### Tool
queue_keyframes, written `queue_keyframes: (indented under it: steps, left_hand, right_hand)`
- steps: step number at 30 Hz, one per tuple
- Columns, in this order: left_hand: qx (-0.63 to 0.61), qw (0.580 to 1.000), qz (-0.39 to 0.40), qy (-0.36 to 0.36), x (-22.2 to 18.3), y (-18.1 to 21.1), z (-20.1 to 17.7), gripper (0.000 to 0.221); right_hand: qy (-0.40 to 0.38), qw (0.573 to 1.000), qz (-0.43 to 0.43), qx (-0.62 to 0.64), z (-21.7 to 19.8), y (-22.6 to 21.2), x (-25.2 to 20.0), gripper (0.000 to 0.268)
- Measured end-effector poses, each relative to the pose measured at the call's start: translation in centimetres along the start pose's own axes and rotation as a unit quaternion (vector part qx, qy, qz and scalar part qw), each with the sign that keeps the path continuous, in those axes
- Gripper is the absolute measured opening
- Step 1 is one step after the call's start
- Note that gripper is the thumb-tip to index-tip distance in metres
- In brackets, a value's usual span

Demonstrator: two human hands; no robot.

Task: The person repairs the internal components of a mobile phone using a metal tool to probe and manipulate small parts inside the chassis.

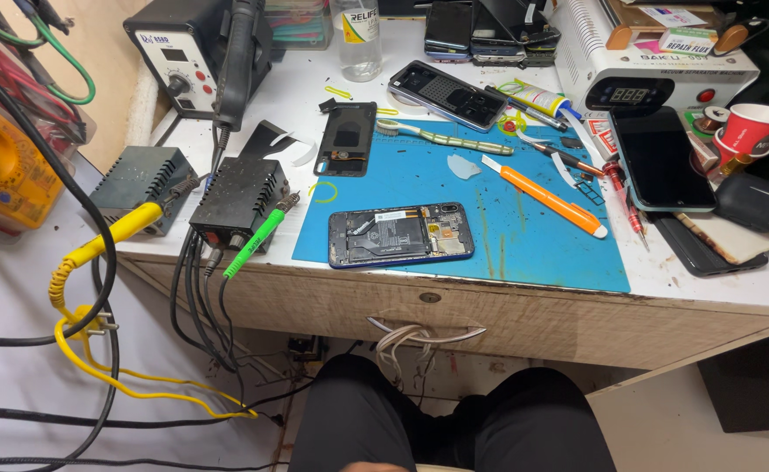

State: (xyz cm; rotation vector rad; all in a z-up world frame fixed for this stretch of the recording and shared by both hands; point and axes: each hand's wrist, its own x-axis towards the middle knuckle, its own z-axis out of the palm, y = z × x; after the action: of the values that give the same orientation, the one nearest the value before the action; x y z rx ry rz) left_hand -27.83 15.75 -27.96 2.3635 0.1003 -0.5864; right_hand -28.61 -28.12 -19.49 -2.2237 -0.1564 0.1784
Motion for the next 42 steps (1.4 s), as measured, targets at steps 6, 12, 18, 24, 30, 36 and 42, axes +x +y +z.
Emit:
queue_keyframes:
  steps: [6, 12, 18, 24, 30, 36, 42]
  left_hand:
    - [0.112, 0.980, -0.006, 0.162, -0.3, -3.1, -3.7, 0.033]
    - [0.052, 0.980, 0.055, 0.182, -1.8, 1.0, -10.6, 0.064]
    - [-0.027, 0.941, 0.337, -0.002, -3.6, 17.3, -5.9, 0.056]
    - [-0.061, 0.850, 0.485, 0.195, -5.6, 28.4, -10.5, 0.035]
    - [0.129, 0.789, 0.443, 0.405, 1.8, 32.1, -17.9, 0.049]
    - [0.281, 0.894, 0.305, 0.168, 5.6, 34.7, -20.8, 0.044]
    - [0.232, 0.851, 0.469, 0.038, 7.7, 34.5, -22.3, 0.051]
  right_hand:
    - [0.002, 1.000, 0.002, -0.007, -1.1, -1.7, 1.5, 0.033]
    - [0.017, 0.999, -0.039, -0.010, -2.2, -4.0, 3.4, 0.032]
    - [0.095, 0.963, -0.251, 0.032, -3.8, -7.6, 3.6, 0.030]
    - [0.161, 0.899, -0.352, 0.205, -6.9, -19.3, 8.0, 0.051]
    - [0.143, 0.912, -0.249, 0.294, -10.0, -23.9, 18.5, 0.047]
    - [0.071, 0.930, -0.131, 0.335, -9.3, -22.0, 22.4, 0.048]
    - [0.145, 0.919, -0.193, 0.311, -8.8, -20.6, 22.2, 0.036]
